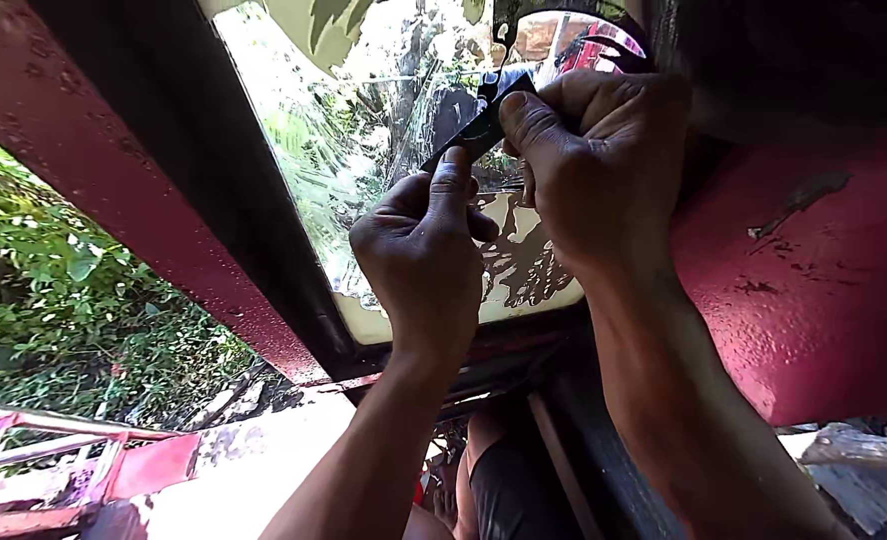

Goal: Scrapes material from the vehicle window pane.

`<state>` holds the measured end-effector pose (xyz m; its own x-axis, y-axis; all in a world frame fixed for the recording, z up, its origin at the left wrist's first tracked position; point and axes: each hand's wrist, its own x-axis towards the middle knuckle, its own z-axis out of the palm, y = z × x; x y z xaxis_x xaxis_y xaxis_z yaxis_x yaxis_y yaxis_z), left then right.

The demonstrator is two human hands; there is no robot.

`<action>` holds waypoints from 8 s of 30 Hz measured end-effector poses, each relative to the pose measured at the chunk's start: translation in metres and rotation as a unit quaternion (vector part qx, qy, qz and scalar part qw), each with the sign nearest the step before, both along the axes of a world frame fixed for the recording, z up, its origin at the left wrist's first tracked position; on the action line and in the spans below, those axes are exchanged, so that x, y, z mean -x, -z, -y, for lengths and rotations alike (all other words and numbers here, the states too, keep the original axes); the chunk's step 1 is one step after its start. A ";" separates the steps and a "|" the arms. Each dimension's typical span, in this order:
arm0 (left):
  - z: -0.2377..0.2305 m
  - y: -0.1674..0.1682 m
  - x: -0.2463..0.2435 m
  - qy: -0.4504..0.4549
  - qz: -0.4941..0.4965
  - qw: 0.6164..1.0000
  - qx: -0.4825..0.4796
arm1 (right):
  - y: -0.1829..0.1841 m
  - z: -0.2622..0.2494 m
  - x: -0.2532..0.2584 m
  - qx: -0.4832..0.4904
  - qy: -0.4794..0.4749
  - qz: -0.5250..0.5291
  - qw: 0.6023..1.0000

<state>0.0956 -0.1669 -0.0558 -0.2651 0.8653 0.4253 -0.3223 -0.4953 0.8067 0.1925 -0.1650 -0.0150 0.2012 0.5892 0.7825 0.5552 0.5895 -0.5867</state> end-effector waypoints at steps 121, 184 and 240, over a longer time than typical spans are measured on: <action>-0.001 -0.041 0.017 -0.034 0.011 0.999 -0.040 | -0.027 -0.004 0.027 0.012 0.012 -0.061 0.998; -0.013 -0.054 0.002 -0.353 -0.506 0.681 -0.395 | 0.338 0.107 0.011 0.282 -0.128 -0.342 0.887; -0.017 -0.050 -0.008 -0.384 -0.373 0.793 -0.289 | 0.447 0.100 0.013 0.512 -0.167 -0.155 0.828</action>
<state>0.1038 -0.1495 -0.0057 -0.1072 0.1727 0.9791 0.7149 -0.6710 0.1966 0.1795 -0.2648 -0.4621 -0.0093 0.9750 -0.2218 0.1898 -0.2161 -0.9578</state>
